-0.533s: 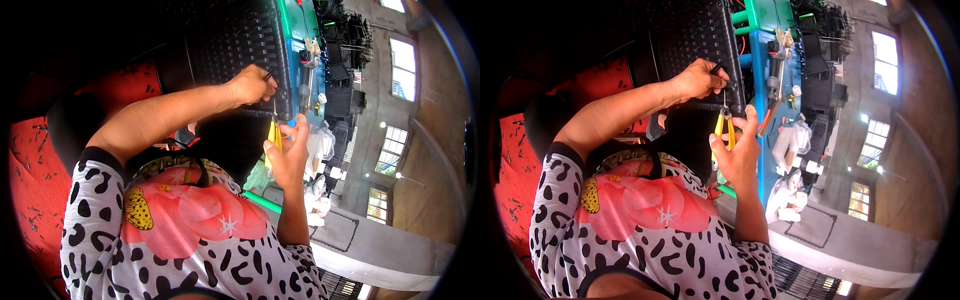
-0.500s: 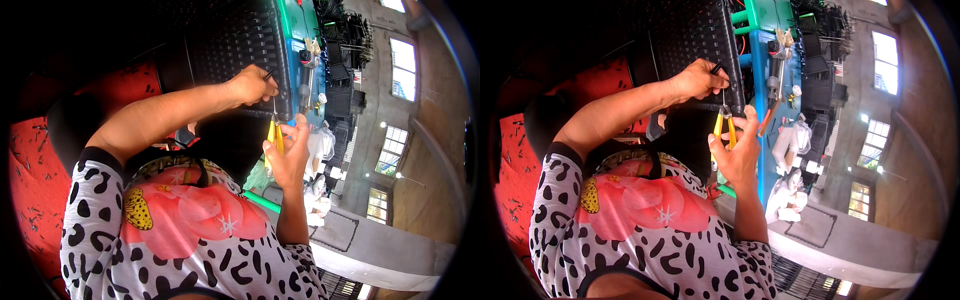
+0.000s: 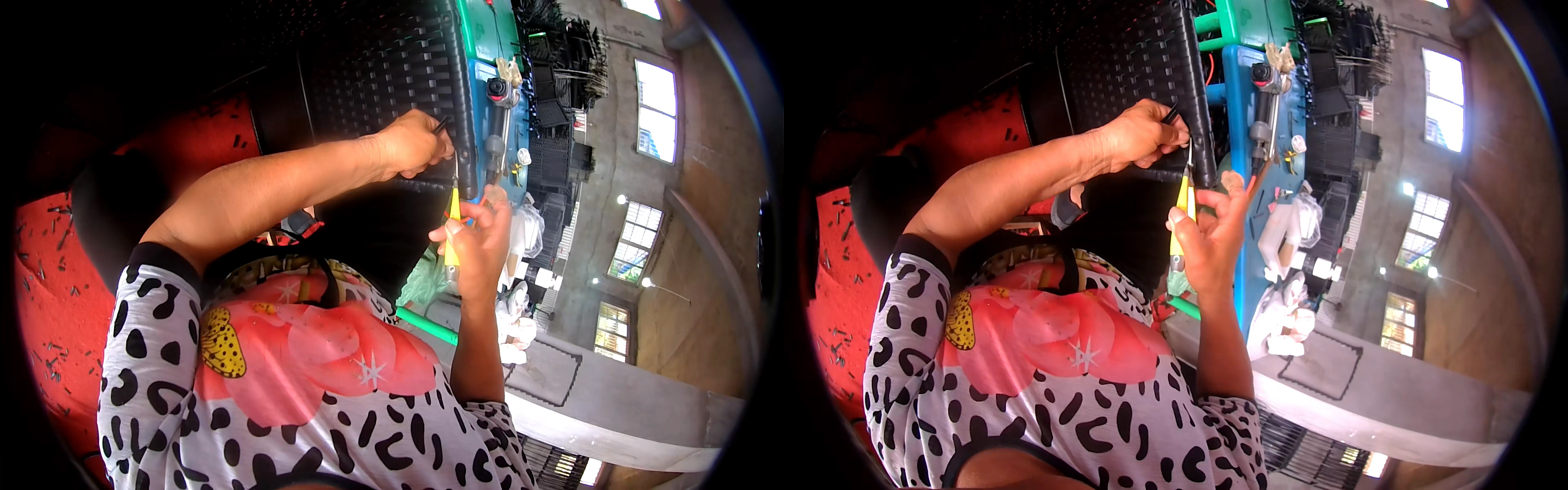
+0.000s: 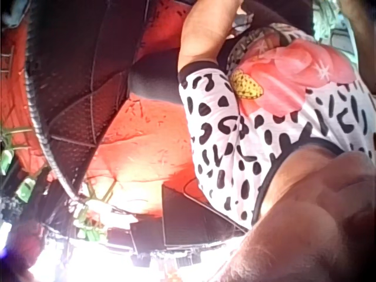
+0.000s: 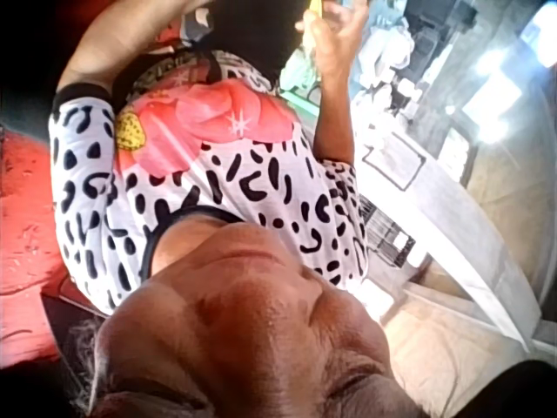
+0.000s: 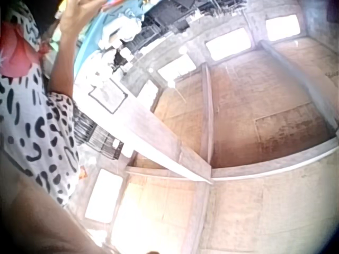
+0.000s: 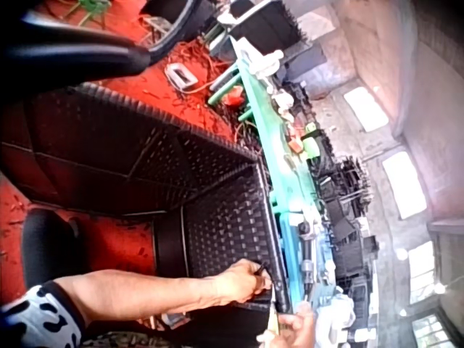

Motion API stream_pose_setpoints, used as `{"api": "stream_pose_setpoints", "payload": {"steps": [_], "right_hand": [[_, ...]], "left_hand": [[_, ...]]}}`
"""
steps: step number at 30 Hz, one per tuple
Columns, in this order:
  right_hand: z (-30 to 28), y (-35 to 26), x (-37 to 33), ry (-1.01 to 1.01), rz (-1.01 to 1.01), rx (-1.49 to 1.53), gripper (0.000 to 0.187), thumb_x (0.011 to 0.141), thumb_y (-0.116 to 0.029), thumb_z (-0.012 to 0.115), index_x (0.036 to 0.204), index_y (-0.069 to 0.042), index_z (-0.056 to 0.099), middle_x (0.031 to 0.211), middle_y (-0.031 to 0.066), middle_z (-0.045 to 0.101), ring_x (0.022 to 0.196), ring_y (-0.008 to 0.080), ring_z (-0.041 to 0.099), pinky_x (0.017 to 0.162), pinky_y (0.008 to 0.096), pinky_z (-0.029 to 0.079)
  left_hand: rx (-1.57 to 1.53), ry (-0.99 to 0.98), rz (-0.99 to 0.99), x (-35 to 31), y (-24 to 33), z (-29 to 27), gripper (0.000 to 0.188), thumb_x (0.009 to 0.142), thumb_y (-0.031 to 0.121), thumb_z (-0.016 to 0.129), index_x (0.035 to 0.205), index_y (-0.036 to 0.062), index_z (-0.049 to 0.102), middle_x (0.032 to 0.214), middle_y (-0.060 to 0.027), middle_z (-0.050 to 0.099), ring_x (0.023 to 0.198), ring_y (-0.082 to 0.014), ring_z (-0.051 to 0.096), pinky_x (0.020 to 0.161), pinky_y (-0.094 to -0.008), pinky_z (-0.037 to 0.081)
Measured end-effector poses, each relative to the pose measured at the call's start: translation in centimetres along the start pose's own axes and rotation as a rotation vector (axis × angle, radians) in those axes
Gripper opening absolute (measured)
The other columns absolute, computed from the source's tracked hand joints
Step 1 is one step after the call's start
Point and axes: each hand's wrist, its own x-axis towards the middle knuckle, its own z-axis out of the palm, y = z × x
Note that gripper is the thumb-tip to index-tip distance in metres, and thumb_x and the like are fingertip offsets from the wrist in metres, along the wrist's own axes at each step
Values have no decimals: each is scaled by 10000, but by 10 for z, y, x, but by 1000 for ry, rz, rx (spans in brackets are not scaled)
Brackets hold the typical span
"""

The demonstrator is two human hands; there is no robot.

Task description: The person weaves and secures plastic wicker strands onto a black metal frame to construct furniture, using pliers and shears to cut and tuck the ends.

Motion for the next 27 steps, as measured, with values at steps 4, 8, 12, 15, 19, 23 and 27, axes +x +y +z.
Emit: {"api": "stream_pose_setpoints", "payload": {"steps": [4, 8, 12, 15, 19, 23, 27], "right_hand": [[2, 4, 3, 28, -4, 35, 724, 741, 2, 621, 1320, 35, 190, 1009, 189, 479, 697, 187, 606, 615, 263, 509], [2, 9, 3, 43, -31, 53, 731, 743, 0, 626, 1323, 37, 183, 1004, 194, 486, 699, 187, 606, 621, 267, 511], [2, 9, 1, 37, -45, 97, 725, 749, 2, 630, 1318, 45, 183, 1013, 205, 495, 721, 189, 605, 631, 277, 520], [0, 6, 0, 35, -14, 96, 716, 753, 14, 625, 1315, 49, 184, 1020, 207, 503, 735, 189, 604, 636, 281, 525], [2, -1, -1, 51, -15, 50, 708, 752, 27, 623, 1311, 52, 190, 1011, 199, 520, 738, 181, 603, 637, 280, 525], [3, 1, -1, 90, -66, -3, 643, 733, -15, 606, 1281, 68, 280, 989, 196, 567, 638, 201, 621, 561, 262, 489], [-1, -3, -1, 83, -59, -13, 597, 740, -9, 600, 1247, 74, 296, 988, 203, 564, 638, 208, 622, 554, 269, 494]], "left_hand": [[-77, 12, -19, -4, -1, 2, 55, 828, 40, 531, 782, 17, 550, 621, -25, 459, 386, -74, 326, 360, -239, 233], [-131, 31, -39, -3, -3, 3, 58, 828, 47, 534, 781, 16, 549, 625, -27, 460, 388, -75, 327, 363, -236, 228], [-164, -14, -57, -2, -4, -2, 56, 830, 47, 544, 789, 11, 555, 611, -29, 459, 379, -73, 322, 359, -231, 230], [-144, -39, -49, 2, -4, -3, 58, 829, 47, 559, 790, 4, 562, 586, -25, 452, 370, -71, 314, 353, -227, 222], [-108, -75, -41, 7, -2, -6, 71, 824, 48, 579, 777, -4, 570, 546, -17, 434, 359, -69, 299, 341, -223, 198], [-34, -92, -59, 7, 6, -8, 74, 822, 45, 580, 771, -7, 569, 532, -13, 417, 357, -66, 286, 337, -224, 193], [23, -132, -67, 10, 8, -11, 81, 823, 50, 579, 765, -5, 567, 527, -8, 405, 353, -62, 286, 335, -221, 196]]}}
